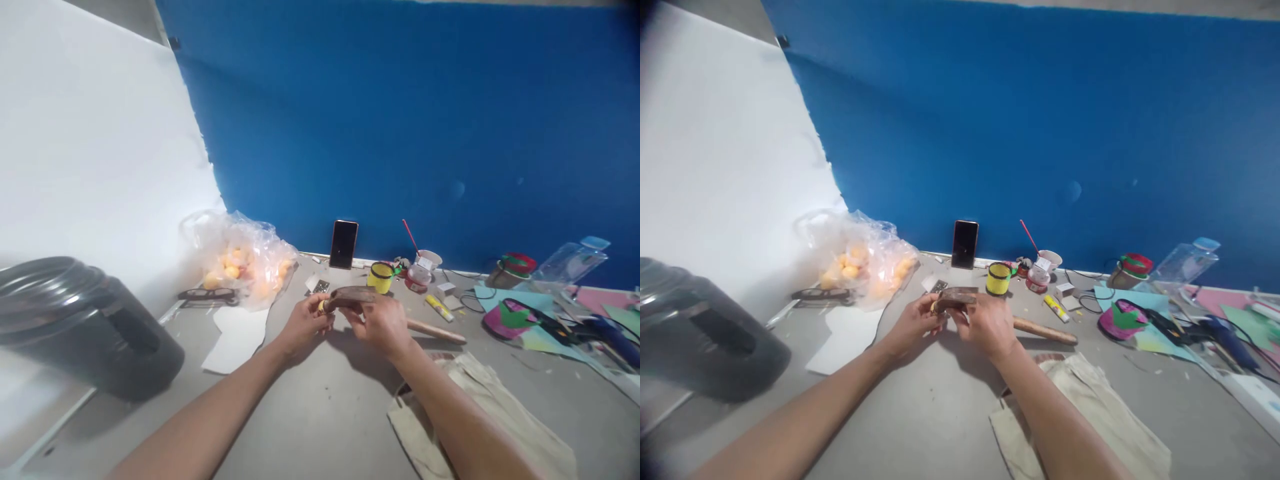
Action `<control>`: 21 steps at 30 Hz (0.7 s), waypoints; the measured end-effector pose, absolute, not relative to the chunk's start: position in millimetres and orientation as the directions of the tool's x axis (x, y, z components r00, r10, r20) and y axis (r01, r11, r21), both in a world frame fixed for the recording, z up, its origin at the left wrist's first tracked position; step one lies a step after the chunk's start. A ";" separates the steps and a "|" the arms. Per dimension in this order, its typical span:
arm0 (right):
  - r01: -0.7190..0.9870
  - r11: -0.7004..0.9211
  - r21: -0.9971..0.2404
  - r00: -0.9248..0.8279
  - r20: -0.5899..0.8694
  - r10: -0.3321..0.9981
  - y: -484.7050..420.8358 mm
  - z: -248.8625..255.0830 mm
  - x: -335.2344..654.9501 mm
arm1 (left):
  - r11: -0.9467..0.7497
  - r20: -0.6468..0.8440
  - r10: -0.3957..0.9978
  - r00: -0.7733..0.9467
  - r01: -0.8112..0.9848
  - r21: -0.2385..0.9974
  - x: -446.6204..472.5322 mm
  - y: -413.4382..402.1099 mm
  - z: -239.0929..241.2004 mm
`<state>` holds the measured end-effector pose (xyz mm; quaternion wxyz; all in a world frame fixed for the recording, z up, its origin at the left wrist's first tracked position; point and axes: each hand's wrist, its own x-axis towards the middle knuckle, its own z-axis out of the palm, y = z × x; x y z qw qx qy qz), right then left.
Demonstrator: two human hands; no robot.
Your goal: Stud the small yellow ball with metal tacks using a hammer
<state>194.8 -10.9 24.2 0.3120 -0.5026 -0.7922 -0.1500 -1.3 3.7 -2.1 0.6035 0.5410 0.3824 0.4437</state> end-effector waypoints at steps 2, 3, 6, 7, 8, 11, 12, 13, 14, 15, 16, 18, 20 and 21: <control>0.887 0.458 -0.059 -0.316 0.645 0.696 -12.1 23.8 193.1 | 0.012 0.022 0.951 0.309 -0.109 0.994 -1.8 4.5 -3.1; 0.891 0.451 -0.054 -0.307 0.661 0.685 -12.4 23.6 192.9 | 0.010 0.024 0.952 0.305 -0.107 0.994 -2.2 4.9 -3.7; 0.908 0.416 -0.058 -0.260 0.699 0.666 -12.7 23.1 192.8 | 0.009 0.025 0.952 0.306 -0.110 0.994 -2.9 6.1 -5.3; 0.908 0.415 -0.058 -0.262 0.694 0.671 -12.9 22.6 192.3 | 0.009 0.028 0.951 0.309 -0.117 0.993 -2.9 6.3 -5.5; 0.908 0.416 -0.054 -0.270 0.684 0.678 -13.2 22.0 191.4 | 0.009 0.031 0.951 0.308 -0.127 0.992 -2.8 6.2 -5.6; 0.910 0.414 -0.028 -0.286 0.681 0.674 -15.5 20.3 186.7 | 0.009 0.041 0.951 0.307 -0.159 0.987 -2.1 5.5 -5.5; 0.913 0.407 -0.022 -0.277 0.698 0.661 -16.6 20.3 184.9 | 0.005 0.048 0.949 0.312 -0.167 0.986 -1.8 5.2 -5.6; 0.918 0.395 -0.022 -0.261 0.719 0.645 -17.7 20.8 183.2 | -0.002 0.056 0.947 0.318 -0.168 0.986 -1.6 5.0 -5.9; 0.922 0.386 -0.025 -0.244 0.737 0.630 -18.7 22.0 181.6 | -0.008 0.061 0.944 0.326 -0.161 0.987 -1.4 5.1 -6.6; 0.924 0.380 -0.031 -0.228 0.753 0.617 -19.5 24.1 180.2 | -0.014 0.063 0.942 0.329 -0.150 0.989 -1.2 5.6 -7.6; 0.926 0.376 -0.039 -0.214 0.766 0.606 -20.1 27.1 179.2 | -0.017 0.060 0.944 0.325 -0.134 0.991 -1.1 6.4 -9.1; 0.929 0.367 -0.052 -0.191 0.781 0.595 -19.7 36.9 177.6 | -0.015 0.043 0.952 0.302 -0.095 0.995 -1.1 9.2 -13.1; 0.935 0.352 -0.049 -0.185 0.778 0.600 -16.2 51.7 176.3 | -0.018 0.036 0.957 0.289 -0.065 0.998 -1.3 12.4 -17.4; 0.938 0.343 -0.040 -0.189 0.772 0.607 -12.9 60.1 175.6 | -0.023 0.039 0.955 0.293 -0.057 0.998 -1.6 13.8 -19.1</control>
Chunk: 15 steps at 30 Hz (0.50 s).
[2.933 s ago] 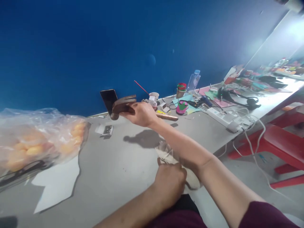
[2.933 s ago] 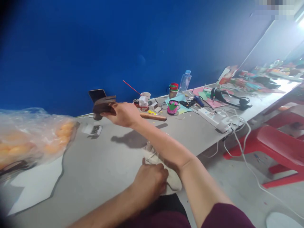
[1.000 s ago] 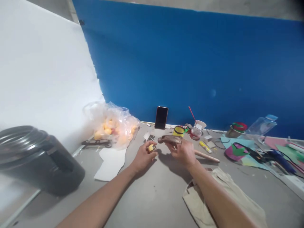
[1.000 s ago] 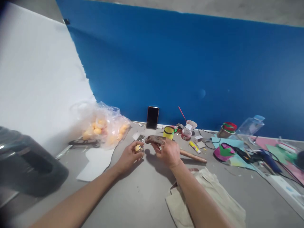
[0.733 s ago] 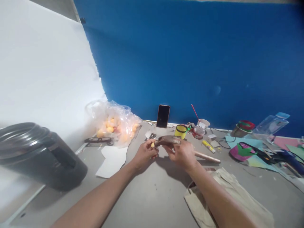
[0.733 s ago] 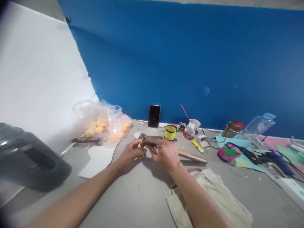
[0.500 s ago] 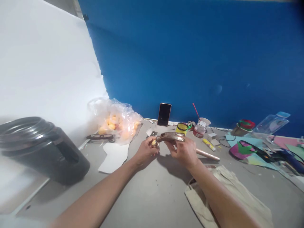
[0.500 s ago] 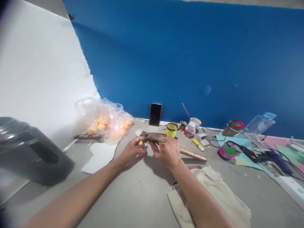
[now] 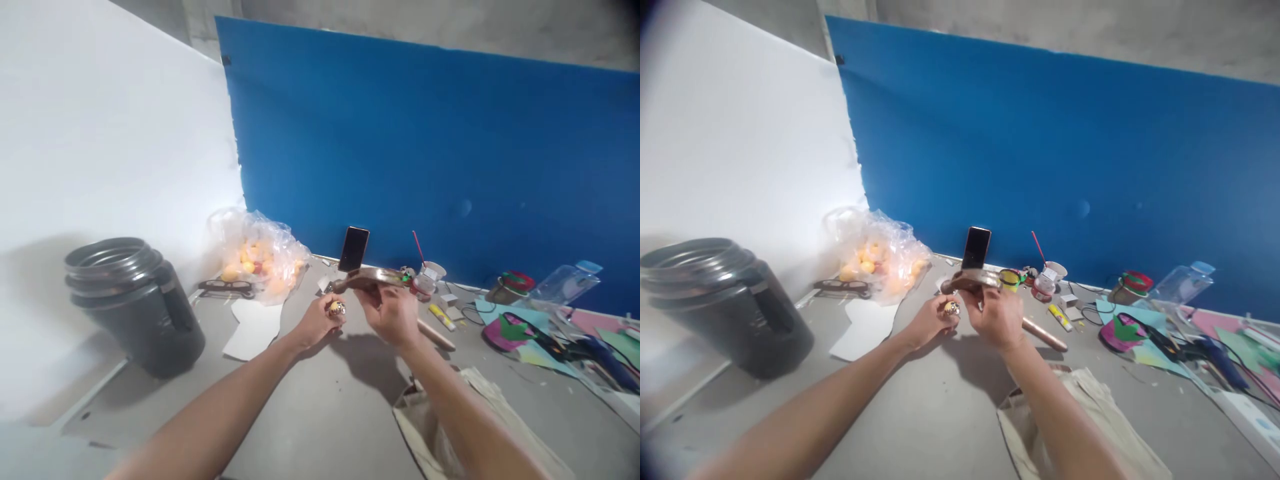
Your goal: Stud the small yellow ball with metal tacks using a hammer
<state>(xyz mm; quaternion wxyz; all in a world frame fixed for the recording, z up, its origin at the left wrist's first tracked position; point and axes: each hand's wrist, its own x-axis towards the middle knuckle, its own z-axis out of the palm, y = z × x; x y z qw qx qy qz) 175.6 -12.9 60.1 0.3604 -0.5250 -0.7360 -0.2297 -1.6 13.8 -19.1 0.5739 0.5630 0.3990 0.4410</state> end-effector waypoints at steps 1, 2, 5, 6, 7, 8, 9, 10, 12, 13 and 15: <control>0.942 0.335 -0.028 -0.195 0.765 0.614 -8.5 68.3 174.8 | -0.027 0.041 0.953 0.299 -0.052 0.998 -1.8 14.8 -20.3; 0.944 0.330 -0.014 -0.205 0.759 0.618 -3.2 75.3 174.0 | -0.030 0.044 0.951 0.306 -0.050 0.998 -2.1 15.2 -20.8; 0.942 0.334 0.022 -0.226 0.779 0.585 14.8 82.8 171.9 | -0.028 0.040 0.950 0.310 -0.043 0.999 -3.0 13.7 -18.8; 0.941 0.338 0.022 -0.221 0.797 0.562 20.1 79.7 171.6 | -0.023 0.035 0.950 0.310 -0.040 0.999 -3.2 12.4 -17.6; 0.937 0.349 0.015 -0.216 0.812 0.543 24.6 74.3 171.6 | -0.016 0.027 0.949 0.313 -0.037 0.999 -3.3 11.1 -16.4; 0.930 0.369 0.002 -0.208 0.828 0.520 27.9 67.5 171.6 | -0.009 0.021 0.947 0.320 -0.038 0.999 -3.3 9.9 -15.4; 0.923 0.386 -0.012 -0.200 0.840 0.504 29.8 60.3 171.4 | -0.004 0.017 0.945 0.326 -0.040 0.999 -3.2 8.8 -14.5; 0.918 0.397 -0.029 -0.189 0.847 0.497 30.1 53.6 170.7 | -0.006 0.020 0.942 0.335 -0.042 0.999 -3.0 7.9 -13.8; 0.912 0.408 -0.053 -0.183 0.837 0.516 26.1 44.9 167.2 | -0.029 0.042 0.936 0.349 -0.043 0.999 -2.9 7.0 -12.8; 0.910 0.409 -0.062 -0.184 0.825 0.535 22.3 43.6 164.2 | -0.047 0.059 0.934 0.353 -0.043 0.998 -2.9 7.0 -12.5; 0.903 0.422 -0.078 -0.192 0.806 0.560 12.9 46.2 156.9 | -0.075 0.082 0.930 0.359 -0.034 0.997 -3.2 7.8 -12.4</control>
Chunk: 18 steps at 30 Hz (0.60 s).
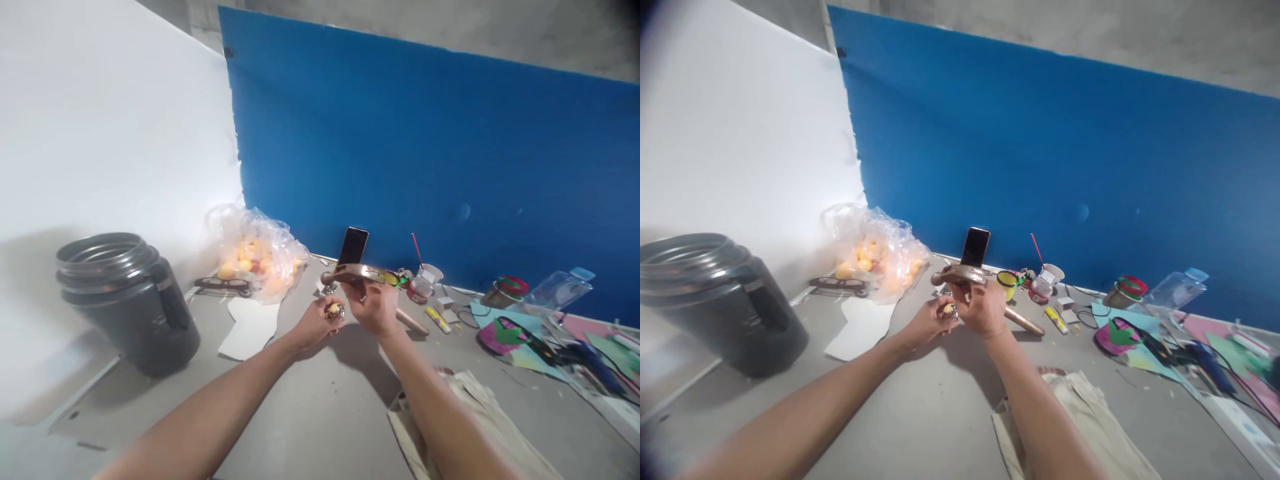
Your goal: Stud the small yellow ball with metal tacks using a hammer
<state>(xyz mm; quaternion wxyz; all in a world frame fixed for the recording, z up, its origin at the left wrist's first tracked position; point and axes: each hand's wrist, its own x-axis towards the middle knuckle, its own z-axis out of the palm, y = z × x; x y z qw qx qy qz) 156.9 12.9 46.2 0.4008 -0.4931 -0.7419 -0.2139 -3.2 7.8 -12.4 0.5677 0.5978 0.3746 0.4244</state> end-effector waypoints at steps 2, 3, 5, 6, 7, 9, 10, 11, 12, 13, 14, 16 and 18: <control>0.884 0.460 -0.082 -0.212 0.807 0.552 2.8 51.9 150.5 | -0.091 0.092 0.925 0.369 -0.021 0.996 -3.5 9.3 -13.2; 0.873 0.481 -0.078 -0.227 0.809 0.543 -2.1 54.2 148.6 | -0.094 0.093 0.923 0.374 -0.015 0.995 -3.7 10.1 -13.8; 0.860 0.507 -0.056 -0.252 0.817 0.519 -10.8 55.8 148.6 | -0.097 0.094 0.921 0.378 -0.012 0.995 -3.9 11.4 -15.1; 0.858 0.512 -0.041 -0.266 0.817 0.512 -14.2 55.0 150.6 | -0.098 0.097 0.921 0.378 -0.016 0.995 -4.0 11.8 -15.6; 0.859 0.511 -0.027 -0.279 0.813 0.512 -16.9 53.4 153.7 | -0.100 0.099 0.919 0.381 -0.019 0.995 -3.9 11.9 -15.9; 0.865 0.502 0.000 -0.304 0.795 0.524 -19.7 49.8 162.2 | -0.111 0.108 0.915 0.389 -0.017 0.994 -3.8 11.2 -15.4; 0.867 0.498 0.010 -0.316 0.783 0.535 -19.9 48.8 167.0 | -0.118 0.113 0.914 0.390 -0.011 0.993 -3.6 10.7 -14.7; 0.870 0.493 0.016 -0.324 0.771 0.548 -19.3 48.8 171.6 | -0.123 0.114 0.915 0.387 -0.002 0.992 -3.4 10.2 -13.8; 0.874 0.486 0.020 -0.327 0.764 0.556 -18.2 50.2 175.8 | -0.122 0.109 0.919 0.379 0.009 0.992 -3.3 9.7 -12.9; 0.877 0.479 0.024 -0.328 0.759 0.563 -16.9 52.8 179.3 | -0.115 0.099 0.925 0.368 0.021 0.993 -3.2 9.4 -12.1; 0.883 0.469 0.027 -0.327 0.753 0.571 -15.6 56.3 182.1 | -0.105 0.086 0.929 0.359 0.032 0.994 -3.2 9.3 -11.4; 0.905 0.424 0.032 -0.307 0.741 0.598 -14.5 63.2 184.8 | -0.076 0.056 0.934 0.354 0.044 0.996 -3.5 9.5 -10.6; 0.934 0.356 0.032 -0.264 0.731 0.629 -15.9 65.1 184.1 | -0.052 0.035 0.932 0.361 0.040 0.998 -4.0 9.6 -10.3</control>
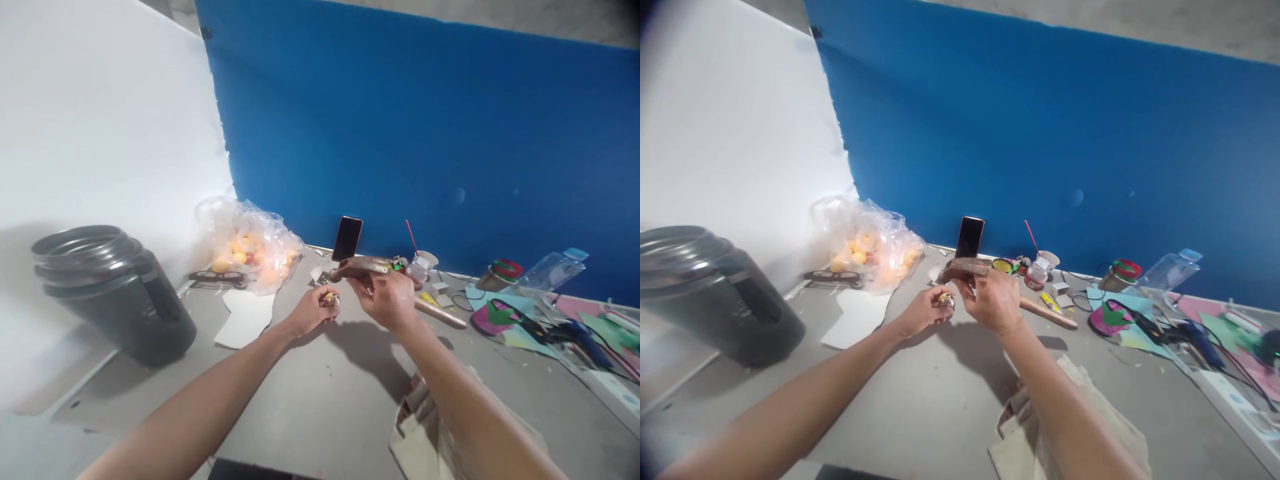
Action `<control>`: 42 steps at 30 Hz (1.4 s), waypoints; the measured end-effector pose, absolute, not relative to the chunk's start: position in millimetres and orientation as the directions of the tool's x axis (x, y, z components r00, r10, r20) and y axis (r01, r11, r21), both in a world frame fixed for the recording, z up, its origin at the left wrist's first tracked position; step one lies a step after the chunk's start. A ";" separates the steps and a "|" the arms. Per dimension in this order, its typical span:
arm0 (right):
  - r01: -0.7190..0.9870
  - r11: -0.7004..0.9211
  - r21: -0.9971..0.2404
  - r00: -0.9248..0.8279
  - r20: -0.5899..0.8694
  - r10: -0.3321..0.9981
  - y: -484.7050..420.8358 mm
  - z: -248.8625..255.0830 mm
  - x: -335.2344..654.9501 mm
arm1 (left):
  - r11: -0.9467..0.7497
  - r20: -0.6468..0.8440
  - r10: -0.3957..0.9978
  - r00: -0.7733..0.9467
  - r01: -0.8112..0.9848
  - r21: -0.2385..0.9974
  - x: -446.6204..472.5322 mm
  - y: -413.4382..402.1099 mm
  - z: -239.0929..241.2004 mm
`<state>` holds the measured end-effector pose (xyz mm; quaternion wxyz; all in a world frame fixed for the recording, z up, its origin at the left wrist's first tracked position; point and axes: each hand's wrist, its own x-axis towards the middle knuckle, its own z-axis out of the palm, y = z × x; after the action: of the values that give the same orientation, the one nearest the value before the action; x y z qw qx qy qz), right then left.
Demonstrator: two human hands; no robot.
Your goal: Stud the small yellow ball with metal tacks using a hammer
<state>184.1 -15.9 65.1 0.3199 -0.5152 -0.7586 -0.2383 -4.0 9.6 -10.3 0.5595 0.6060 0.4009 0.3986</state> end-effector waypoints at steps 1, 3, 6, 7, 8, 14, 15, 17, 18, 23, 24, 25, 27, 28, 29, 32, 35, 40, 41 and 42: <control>0.945 0.325 0.027 -0.241 0.729 0.640 -17.3 62.7 183.1 | -0.047 0.032 0.930 0.365 0.031 0.998 -4.2 9.4 -10.1; 0.952 0.306 0.020 -0.219 0.743 0.633 -20.3 51.3 181.3 | -0.045 0.044 0.925 0.377 -0.007 0.999 -4.4 8.2 -9.5; 0.937 0.348 0.040 -0.246 0.782 0.573 -21.9 27.5 183.6 | -0.034 0.063 0.921 0.384 -0.080 0.996 -3.4 5.4 -7.8; 0.932 0.359 0.050 -0.260 0.782 0.567 -21.6 21.1 186.1 | -0.022 0.055 0.926 0.374 -0.093 0.995 -2.8 4.3 -7.0; 0.930 0.363 0.052 -0.267 0.777 0.571 -20.9 16.6 189.0 | -0.005 0.040 0.932 0.359 -0.096 0.995 -2.3 3.3 -6.1; 0.963 0.268 -0.012 -0.181 0.711 0.680 -19.0 18.3 203.2 | 0.115 -0.055 0.935 0.350 -0.152 0.982 -1.1 -1.4 0.0; 0.966 0.259 -0.022 -0.171 0.698 0.695 -19.6 19.7 203.2 | 0.116 -0.053 0.933 0.356 -0.157 0.981 -1.1 -1.7 0.3; 0.964 0.265 -0.029 -0.179 0.665 0.725 -21.1 21.0 201.5 | 0.094 -0.032 0.929 0.368 -0.152 0.984 -1.2 -1.4 -0.3; 0.961 0.276 -0.027 -0.194 0.646 0.738 -21.9 21.1 200.4 | 0.074 -0.016 0.928 0.372 -0.142 0.987 -1.3 -0.9 -1.1; 0.956 0.293 -0.036 -0.208 0.620 0.756 -24.7 23.0 198.1 | 0.003 0.021 0.935 0.355 -0.067 0.998 -2.4 3.6 -6.6; 0.960 0.276 -0.048 -0.185 0.633 0.752 -25.2 24.3 198.1 | -0.012 0.027 0.937 0.347 -0.047 0.999 -2.8 4.1 -7.2; 0.964 0.260 -0.059 -0.163 0.644 0.747 -25.9 25.8 198.0 | -0.026 0.034 0.938 0.345 -0.027 0.999 -3.2 4.5 -7.4; 0.965 0.252 -0.067 -0.150 0.645 0.749 -27.4 28.5 197.2 | -0.046 0.047 0.932 0.358 -0.010 0.999 -3.9 4.5 -7.4; 0.963 0.261 -0.062 -0.164 0.634 0.756 -28.2 29.6 196.7 | -0.046 0.049 0.926 0.374 -0.018 0.999 -4.1 4.3 -7.2; 0.960 0.276 -0.052 -0.186 0.621 0.762 -29.0 30.7 196.4 | -0.043 0.052 0.919 0.390 -0.033 0.999 -4.2 4.2 -7.1; 0.949 0.314 -0.035 -0.225 0.622 0.750 -30.6 33.7 197.1 | -0.034 0.060 0.909 0.412 -0.071 0.997 -4.7 4.3 -7.3; 0.961 0.270 -0.064 -0.152 0.692 0.706 -30.9 36.1 198.9 | -0.018 0.039 0.917 0.397 -0.057 0.998 -5.8 6.1 -8.2; 0.957 0.285 -0.052 -0.187 0.641 0.744 -30.4 34.4 197.7 | -0.033 0.054 0.903 0.426 -0.057 0.998 -8.4 11.0 -11.2; 0.953 0.299 -0.040 -0.208 0.630 0.748 -30.7 34.7 197.9 | -0.031 0.057 0.898 0.437 -0.066 0.997 -8.8 11.9 -12.0; 0.952 0.305 -0.034 -0.214 0.636 0.741 -31.2 35.6 198.5 | -0.025 0.056 0.896 0.440 -0.077 0.997 -9.1 12.6 -12.8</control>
<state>198.5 -31.2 35.6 0.2825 -0.5595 -0.7566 -0.1863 -9.1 12.6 -12.8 0.6068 0.5931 0.3454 0.4009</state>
